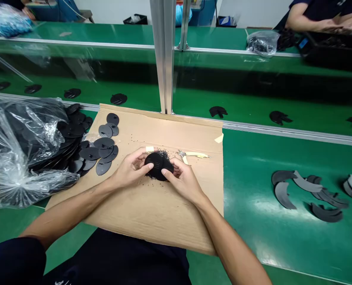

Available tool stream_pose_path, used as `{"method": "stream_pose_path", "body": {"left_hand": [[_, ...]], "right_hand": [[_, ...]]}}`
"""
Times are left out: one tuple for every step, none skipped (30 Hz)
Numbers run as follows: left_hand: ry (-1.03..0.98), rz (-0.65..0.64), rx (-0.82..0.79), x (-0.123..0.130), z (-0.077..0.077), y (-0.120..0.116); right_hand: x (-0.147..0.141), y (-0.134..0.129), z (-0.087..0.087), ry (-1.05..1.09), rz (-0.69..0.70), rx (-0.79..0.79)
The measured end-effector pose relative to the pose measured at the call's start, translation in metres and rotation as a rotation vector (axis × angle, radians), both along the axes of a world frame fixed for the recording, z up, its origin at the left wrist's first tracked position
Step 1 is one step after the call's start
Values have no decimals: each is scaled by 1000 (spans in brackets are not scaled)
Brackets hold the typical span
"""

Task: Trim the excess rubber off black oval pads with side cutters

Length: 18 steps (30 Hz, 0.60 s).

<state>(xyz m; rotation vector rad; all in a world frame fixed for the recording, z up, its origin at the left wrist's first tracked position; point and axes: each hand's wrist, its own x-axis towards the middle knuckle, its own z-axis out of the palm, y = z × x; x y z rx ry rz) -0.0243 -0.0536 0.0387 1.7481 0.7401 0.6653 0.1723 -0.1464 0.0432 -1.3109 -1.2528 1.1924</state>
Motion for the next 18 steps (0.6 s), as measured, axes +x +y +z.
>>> {"method": "stream_pose_path", "body": {"left_hand": [[26,-1,41,-1,0,0],[43,-1,79,-2,1,-1],[51,-5,112,-3,1,-1],[50,-9,139,-3,1,-2],[44,-12,161,-4,1,-2],[37,-13,180,-4,1,-2],[34,-12,198,-4,1,-2],[37,-8,217,-3,0,-1],[45,-7,242,-3,0,-1],[50,-10,274,-2,0,-1],[48,-17,314,-2,0,-1],[40,-24,361,-1,-1,-1],[26,-32,412,-1,-1,-1],[13,-38,463,0,-2,-2],[7,-41,510,0,-2,-2],[8,-44,552,0,-3,-2],[22,-48,588,1,-4,-2],[46,-53,616,0,-5,-3]], "right_hand": [[0,0,-1,-5,9,-1],[0,0,-2,-14,16,-2],[0,0,-2,-26,22,-2],[0,0,-3,-38,26,-4],[0,0,-3,-48,29,-6],[0,0,-3,-53,27,-9],[-1,0,-3,-53,24,-11],[-1,-1,-3,-47,19,-14],[-2,-1,-3,-34,16,-20],[-2,-1,-3,-19,16,-26],[-3,-1,-3,-9,16,-32],[-3,-1,-4,-10,17,-38],[-3,-1,-5,-19,15,-40],[-3,-1,-5,-35,11,-41],[-3,-1,-6,-50,5,-39],[-3,-1,-6,-59,-1,-37],[-3,-1,-6,-61,-6,-37],[-2,-1,-6,-60,-8,-37]]}}
